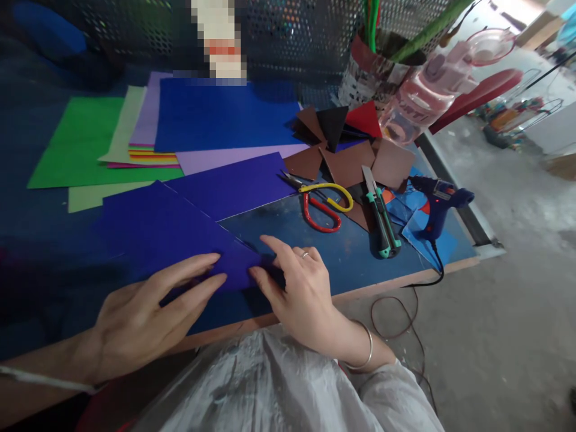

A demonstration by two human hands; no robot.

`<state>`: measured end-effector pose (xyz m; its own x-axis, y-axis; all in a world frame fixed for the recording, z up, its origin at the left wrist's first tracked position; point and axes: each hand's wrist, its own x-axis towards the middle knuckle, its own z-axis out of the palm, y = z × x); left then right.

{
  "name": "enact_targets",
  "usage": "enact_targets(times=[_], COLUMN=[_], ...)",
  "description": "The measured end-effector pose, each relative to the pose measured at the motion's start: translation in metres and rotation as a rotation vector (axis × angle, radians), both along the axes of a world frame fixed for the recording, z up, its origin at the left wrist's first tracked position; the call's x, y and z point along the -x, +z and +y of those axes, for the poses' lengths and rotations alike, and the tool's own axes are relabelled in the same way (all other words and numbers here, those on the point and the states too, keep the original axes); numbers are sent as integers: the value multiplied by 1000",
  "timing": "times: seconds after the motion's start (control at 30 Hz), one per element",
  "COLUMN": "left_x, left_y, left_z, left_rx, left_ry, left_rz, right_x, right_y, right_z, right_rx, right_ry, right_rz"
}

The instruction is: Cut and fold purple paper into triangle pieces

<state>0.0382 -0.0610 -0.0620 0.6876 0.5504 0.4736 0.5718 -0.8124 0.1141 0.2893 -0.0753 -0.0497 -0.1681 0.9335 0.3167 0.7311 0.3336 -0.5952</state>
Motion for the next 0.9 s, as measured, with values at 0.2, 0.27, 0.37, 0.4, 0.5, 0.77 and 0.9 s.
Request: enact_targets(times=[0.2, 0.27, 0.37, 0.4, 0.5, 0.77, 0.9], left_x=[1, 1, 0, 0, -2, 0, 2], left_y=[-6, -6, -6, -6, -6, -11, -11], left_z=[1, 0, -2, -2, -1, -2, -1], left_rx=[65, 100, 155, 168, 181, 185, 200], left_ry=[-217, -219, -219, -216, -213, -226, -239], left_rz=[84, 91, 43, 24, 5, 22, 24], right_x=[-1, -3, -4, -4, -5, -6, -11], right_y=[0, -1, -2, -3, -5, -10, -5], right_z=[-6, -8, -10, -10, -9, -10, -11], right_rx=[82, 139, 165, 149, 102, 77, 98], right_ry=[35, 31, 14, -4, -48, 1, 21], right_rz=[110, 179, 213, 197, 126, 23, 38])
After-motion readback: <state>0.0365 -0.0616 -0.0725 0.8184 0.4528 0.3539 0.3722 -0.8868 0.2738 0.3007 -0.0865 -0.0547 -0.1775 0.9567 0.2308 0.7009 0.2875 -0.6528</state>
